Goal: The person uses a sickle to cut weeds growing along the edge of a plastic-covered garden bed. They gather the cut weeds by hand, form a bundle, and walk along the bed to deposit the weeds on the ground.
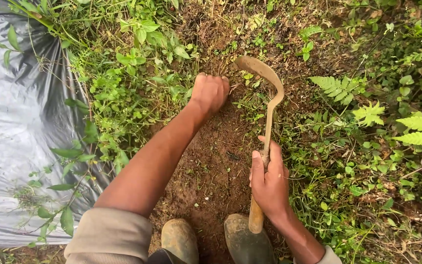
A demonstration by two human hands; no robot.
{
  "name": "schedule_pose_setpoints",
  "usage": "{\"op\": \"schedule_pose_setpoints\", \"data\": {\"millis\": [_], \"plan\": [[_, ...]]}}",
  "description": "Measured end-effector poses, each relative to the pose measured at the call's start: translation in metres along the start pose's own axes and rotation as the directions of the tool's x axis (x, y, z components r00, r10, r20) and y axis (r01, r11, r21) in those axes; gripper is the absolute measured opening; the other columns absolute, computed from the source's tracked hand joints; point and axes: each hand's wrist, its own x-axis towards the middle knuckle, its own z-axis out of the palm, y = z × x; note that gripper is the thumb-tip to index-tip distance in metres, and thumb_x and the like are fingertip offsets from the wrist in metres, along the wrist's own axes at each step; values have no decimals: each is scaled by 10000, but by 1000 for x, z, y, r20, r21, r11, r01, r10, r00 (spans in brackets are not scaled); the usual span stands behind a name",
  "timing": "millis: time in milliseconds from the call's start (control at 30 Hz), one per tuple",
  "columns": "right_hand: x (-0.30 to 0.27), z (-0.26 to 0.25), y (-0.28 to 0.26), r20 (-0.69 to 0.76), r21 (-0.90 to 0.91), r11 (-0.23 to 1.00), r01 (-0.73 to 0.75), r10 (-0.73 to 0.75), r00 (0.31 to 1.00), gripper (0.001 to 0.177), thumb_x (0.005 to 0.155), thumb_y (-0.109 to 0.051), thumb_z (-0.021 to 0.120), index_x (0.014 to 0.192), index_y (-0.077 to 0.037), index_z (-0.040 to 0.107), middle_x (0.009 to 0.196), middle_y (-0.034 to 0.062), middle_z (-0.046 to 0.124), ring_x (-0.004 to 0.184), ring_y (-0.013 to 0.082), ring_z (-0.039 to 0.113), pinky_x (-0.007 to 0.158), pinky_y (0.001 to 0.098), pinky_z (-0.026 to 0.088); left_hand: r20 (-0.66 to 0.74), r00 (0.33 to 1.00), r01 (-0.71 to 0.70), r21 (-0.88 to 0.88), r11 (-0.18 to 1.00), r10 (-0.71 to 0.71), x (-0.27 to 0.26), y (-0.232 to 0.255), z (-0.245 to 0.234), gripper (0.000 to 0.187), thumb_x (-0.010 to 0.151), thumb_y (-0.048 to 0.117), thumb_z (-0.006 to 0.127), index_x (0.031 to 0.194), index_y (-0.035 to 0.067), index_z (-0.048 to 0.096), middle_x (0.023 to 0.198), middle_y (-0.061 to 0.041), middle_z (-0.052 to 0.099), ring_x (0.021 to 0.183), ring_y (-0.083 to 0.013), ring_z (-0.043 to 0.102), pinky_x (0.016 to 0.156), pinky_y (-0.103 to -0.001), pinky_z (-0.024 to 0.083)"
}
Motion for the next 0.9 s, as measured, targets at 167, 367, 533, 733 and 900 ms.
{"op": "schedule_pose_setpoints", "data": {"millis": [167, 367, 533, 733, 900], "plan": [[5, 4, 9, 55, -87, 995, -41, 46, 997, 378, 1034, -84, 423, 1399, 15, 435, 691, 102, 614, 471, 154, 604, 427, 265, 481, 37, 999, 36, -286, 957, -26, -18, 0, -40, 411, 1078, 204, 310, 963, 85, 686, 640, -24, 664, 644, -210, 704, 960, -425, 559], [-12, -15, 3, 161, -166, 963, -210, 237, 958, 426, 1056, -152, 433, 1479, -128, 395, 539, -19, 454, 342, 98, 387, 257, 253, 299, 130, 991, 89, -387, 918, -42, -29, -2, -39, 421, 1155, 322, 241, 960, 141, 567, 787, -13, 460, 700, -151, 367, 749, -302, 389], [-13, -10, -3, 73, -132, 989, -61, 71, 995, 455, 1038, -180, 441, 1481, -84, 404, 520, -32, 470, 328, 89, 413, 240, 260, 357, 152, 986, 120, -381, 917, -67, -32, -3, -45, 386, 1150, 208, 253, 922, 150, 560, 835, -14, 502, 802, -160, 434, 882, -340, 422], [-7, -17, -10, -48, 68, 992, 105, -101, 994, 409, 1053, -168, 435, 1443, -47, 417, 632, -1, 524, 476, 117, 539, 385, 266, 487, 59, 998, 19, -306, 952, -1, -17, 5, -38, 405, 1105, 205, 342, 848, 108, 639, 661, 21, 566, 491, -105, 420, 658, -273, 504], [-13, -18, -7, -50, 71, 990, 120, -116, 992, 410, 1050, -169, 432, 1435, -31, 431, 617, -2, 569, 455, 113, 567, 365, 252, 515, 19, 996, 79, -599, 797, -84, -10, 5, -30, 404, 998, 511, 309, 824, 165, 424, 985, -126, 540, 810, -198, 458, 685, -327, 489]]}}
